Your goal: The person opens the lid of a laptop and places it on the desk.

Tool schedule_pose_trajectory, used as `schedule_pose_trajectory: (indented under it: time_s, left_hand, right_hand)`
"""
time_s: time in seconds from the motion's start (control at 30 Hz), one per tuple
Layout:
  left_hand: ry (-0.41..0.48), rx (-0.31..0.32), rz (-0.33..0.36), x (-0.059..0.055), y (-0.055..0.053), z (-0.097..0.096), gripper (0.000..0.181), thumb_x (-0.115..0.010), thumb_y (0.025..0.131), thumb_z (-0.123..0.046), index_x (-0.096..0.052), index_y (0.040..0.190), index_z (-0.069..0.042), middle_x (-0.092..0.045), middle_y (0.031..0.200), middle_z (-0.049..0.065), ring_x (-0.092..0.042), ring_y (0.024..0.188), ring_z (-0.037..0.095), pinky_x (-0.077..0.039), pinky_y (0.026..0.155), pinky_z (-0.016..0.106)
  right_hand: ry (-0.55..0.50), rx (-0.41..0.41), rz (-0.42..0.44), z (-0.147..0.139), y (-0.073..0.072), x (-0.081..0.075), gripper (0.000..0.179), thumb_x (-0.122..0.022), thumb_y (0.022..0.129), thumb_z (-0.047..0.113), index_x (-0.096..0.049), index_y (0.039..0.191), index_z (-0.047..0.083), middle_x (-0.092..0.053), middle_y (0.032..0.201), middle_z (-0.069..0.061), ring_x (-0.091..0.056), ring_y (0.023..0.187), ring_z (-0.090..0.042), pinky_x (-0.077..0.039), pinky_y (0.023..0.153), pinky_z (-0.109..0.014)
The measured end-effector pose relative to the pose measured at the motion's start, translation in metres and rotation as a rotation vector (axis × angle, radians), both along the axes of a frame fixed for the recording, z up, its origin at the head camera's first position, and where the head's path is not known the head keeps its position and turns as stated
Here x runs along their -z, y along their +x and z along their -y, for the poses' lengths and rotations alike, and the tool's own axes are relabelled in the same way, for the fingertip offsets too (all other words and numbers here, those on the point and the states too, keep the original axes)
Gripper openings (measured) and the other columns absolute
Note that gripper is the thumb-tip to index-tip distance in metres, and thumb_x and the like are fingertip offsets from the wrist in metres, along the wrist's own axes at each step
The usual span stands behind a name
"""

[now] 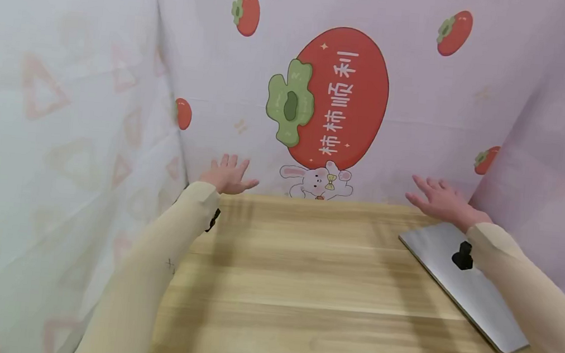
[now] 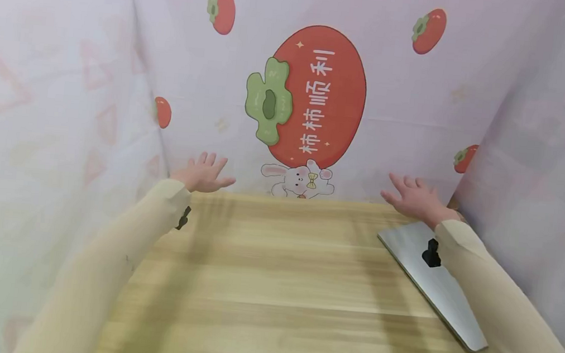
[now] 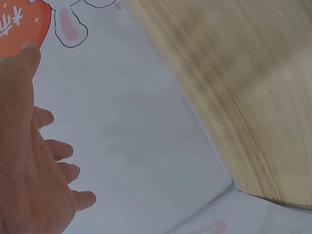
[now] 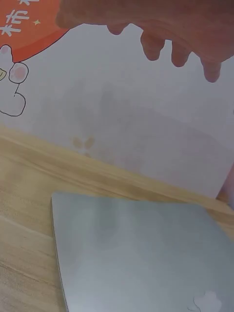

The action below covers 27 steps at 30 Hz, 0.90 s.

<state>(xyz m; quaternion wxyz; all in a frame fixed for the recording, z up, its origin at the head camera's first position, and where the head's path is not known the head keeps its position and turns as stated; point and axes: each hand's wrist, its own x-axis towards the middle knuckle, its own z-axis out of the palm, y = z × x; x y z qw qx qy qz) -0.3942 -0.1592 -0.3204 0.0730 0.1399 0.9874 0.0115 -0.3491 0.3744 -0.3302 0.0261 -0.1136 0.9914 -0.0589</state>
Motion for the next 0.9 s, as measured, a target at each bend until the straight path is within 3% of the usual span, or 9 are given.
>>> schedule_pose_trajectory:
  time_s: [0.23, 0.5, 0.7, 0.9]
  left_hand:
    - [0.017, 0.016, -0.012, 0.004, 0.001, -0.009, 0.082, -0.030, 0.099, -0.064, -0.013, 0.159, -0.012, -0.007, 0.163, 0.027, -0.002, 0.150, 0.047, -0.010, 0.117, 0.067]
    - [0.032, 0.065, 0.020, 0.005, 0.002, -0.033, 0.080, -0.030, 0.100, -0.063, -0.012, 0.159, -0.013, -0.010, 0.163, 0.023, -0.005, 0.152, 0.042, -0.012, 0.120, 0.061]
    - [0.051, 0.104, 0.018, 0.015, 0.001, -0.053, 0.079, -0.030, 0.100, -0.062, -0.014, 0.159, -0.013, -0.014, 0.163, 0.021, -0.008, 0.152, 0.041, -0.016, 0.120, 0.060]
    - [0.136, 0.103, 0.023, 0.030, -0.005, -0.060, 0.082, -0.029, 0.097, -0.067, -0.012, 0.159, -0.015, -0.014, 0.164, 0.019, -0.010, 0.152, 0.039, -0.017, 0.121, 0.057]
  right_hand:
    - [-0.004, -0.063, -0.041, -0.006, 0.009, 0.008, 0.078, -0.036, 0.102, 0.054, -0.008, 0.158, 0.006, -0.019, 0.154, -0.039, -0.016, 0.137, -0.062, -0.015, 0.106, -0.075]
    - [-0.174, -0.049, -0.034, -0.034, 0.021, 0.015, 0.079, -0.040, 0.104, 0.047, -0.008, 0.156, -0.002, -0.017, 0.155, -0.038, -0.014, 0.141, -0.058, -0.009, 0.112, -0.070]
    - [-0.217, -0.044, -0.046, -0.046, 0.031, 0.022, 0.077, -0.039, 0.104, 0.044, -0.003, 0.157, 0.001, -0.014, 0.157, -0.036, -0.013, 0.140, -0.060, -0.010, 0.109, -0.074]
    - [-0.270, -0.050, -0.094, -0.055, 0.046, 0.037, 0.073, -0.041, 0.105, 0.037, -0.005, 0.157, 0.000, -0.016, 0.156, -0.037, -0.017, 0.139, -0.060, -0.006, 0.112, -0.071]
